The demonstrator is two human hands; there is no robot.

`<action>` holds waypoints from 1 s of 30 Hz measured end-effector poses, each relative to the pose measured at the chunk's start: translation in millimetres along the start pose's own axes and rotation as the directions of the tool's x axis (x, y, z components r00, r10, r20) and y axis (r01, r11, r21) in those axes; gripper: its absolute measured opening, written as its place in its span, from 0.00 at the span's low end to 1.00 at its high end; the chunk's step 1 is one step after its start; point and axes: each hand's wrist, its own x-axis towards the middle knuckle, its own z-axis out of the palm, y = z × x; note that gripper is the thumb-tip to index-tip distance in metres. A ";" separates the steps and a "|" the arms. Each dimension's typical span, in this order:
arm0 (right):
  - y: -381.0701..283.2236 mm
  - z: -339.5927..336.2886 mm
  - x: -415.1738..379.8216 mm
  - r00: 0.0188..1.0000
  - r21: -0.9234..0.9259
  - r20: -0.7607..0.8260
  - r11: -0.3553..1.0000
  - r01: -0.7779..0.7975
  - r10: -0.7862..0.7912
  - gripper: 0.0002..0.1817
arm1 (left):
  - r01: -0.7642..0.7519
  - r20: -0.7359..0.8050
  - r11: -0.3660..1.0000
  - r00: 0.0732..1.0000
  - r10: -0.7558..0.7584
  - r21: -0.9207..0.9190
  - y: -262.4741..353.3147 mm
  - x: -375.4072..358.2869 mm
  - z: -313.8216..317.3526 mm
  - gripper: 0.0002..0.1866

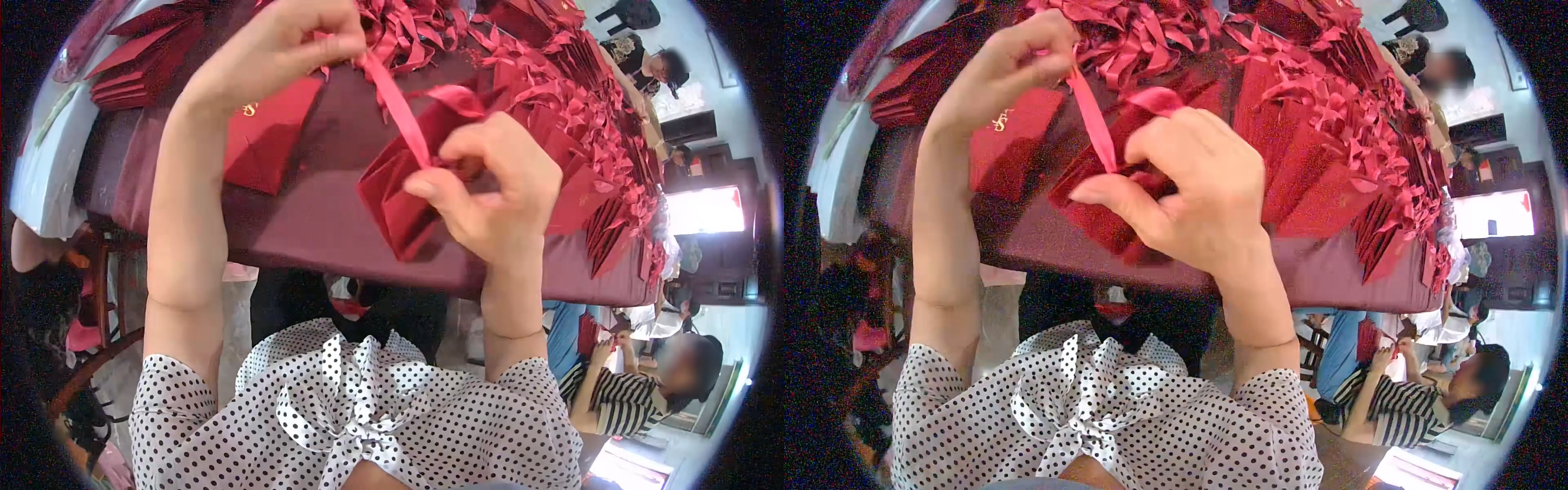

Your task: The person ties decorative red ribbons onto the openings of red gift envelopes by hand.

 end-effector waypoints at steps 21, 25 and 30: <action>31.8 -21.7 1.3 0.978 0.223 -0.002 0.954 -0.202 0.208 0.36 | -0.254 -0.342 -0.234 0.591 0.731 -0.938 -45.1 56.5 32.4 0.05; 20.3 -20.8 1.4 0.948 0.294 0.158 0.903 -0.314 0.278 0.25 | -0.258 -0.270 0.228 0.963 -0.024 -0.939 16.8 -5.0 28.0 0.06; 20.6 -35.7 -0.8 0.811 0.598 0.352 0.554 -0.579 0.468 0.15 | -0.347 -0.394 0.380 0.917 -0.052 -0.857 43.2 6.5 26.4 0.21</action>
